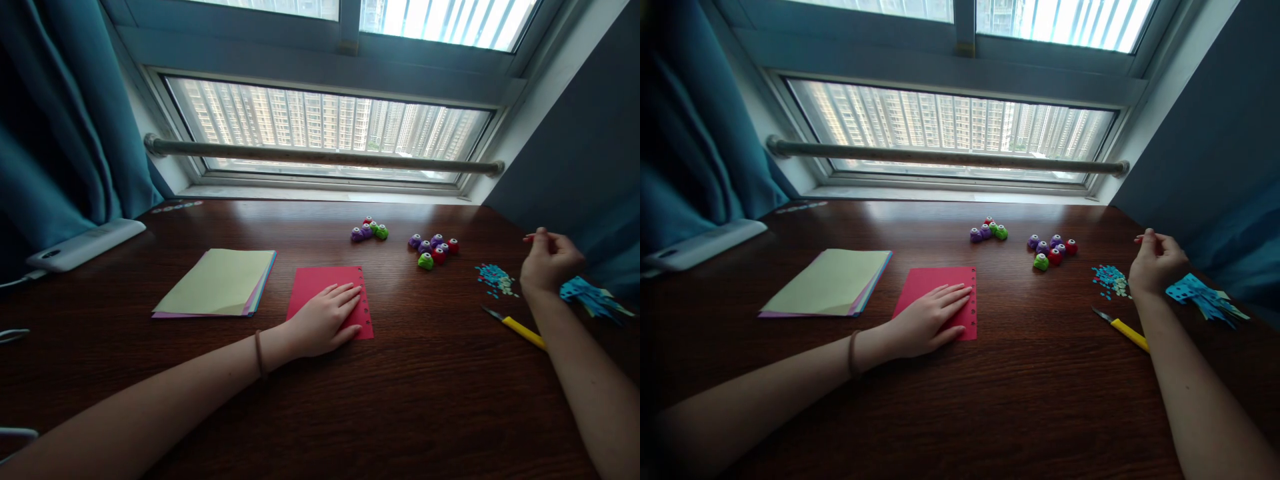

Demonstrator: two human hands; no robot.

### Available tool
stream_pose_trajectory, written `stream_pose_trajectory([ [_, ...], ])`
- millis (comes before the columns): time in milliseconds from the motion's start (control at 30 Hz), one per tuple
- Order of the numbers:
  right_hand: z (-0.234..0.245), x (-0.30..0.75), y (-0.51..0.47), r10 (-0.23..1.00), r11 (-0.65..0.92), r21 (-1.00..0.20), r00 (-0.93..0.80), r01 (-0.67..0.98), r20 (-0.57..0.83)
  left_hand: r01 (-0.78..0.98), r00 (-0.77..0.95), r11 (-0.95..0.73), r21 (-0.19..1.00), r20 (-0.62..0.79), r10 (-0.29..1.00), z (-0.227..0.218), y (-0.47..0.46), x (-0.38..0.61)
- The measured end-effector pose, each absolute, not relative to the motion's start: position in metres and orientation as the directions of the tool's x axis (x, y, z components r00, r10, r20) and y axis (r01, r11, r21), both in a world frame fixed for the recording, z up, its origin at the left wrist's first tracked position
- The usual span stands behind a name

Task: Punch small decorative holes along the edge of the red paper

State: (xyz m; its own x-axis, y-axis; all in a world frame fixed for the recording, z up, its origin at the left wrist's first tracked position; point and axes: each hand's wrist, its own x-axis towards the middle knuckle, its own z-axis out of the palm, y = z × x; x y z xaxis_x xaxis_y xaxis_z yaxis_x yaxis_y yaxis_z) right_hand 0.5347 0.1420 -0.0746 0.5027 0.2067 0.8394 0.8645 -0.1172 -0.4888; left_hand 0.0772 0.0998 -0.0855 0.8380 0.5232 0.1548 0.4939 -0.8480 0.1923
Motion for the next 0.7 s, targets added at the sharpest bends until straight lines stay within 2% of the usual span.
stream_pose_trajectory([
  [400, -0.072, 0.534, 0.142, 0.158, -0.052, -0.511, 0.512, 0.858, 0.844, 0.49, 0.839, -0.851, 0.191, 0.162, 0.519, -0.085, 0.1, 0.077],
  [567, -0.071, 0.521, 0.14, 0.204, -0.014, -0.492, 0.484, 0.871, 0.851, 0.494, 0.838, -0.849, 0.189, 0.158, 0.522, -0.086, 0.1, 0.077],
  [700, -0.07, 0.493, 0.137, 0.312, 0.055, -0.441, 0.404, 0.896, 0.86, 0.493, 0.837, -0.848, 0.193, 0.162, 0.523, -0.087, 0.1, 0.077],
])
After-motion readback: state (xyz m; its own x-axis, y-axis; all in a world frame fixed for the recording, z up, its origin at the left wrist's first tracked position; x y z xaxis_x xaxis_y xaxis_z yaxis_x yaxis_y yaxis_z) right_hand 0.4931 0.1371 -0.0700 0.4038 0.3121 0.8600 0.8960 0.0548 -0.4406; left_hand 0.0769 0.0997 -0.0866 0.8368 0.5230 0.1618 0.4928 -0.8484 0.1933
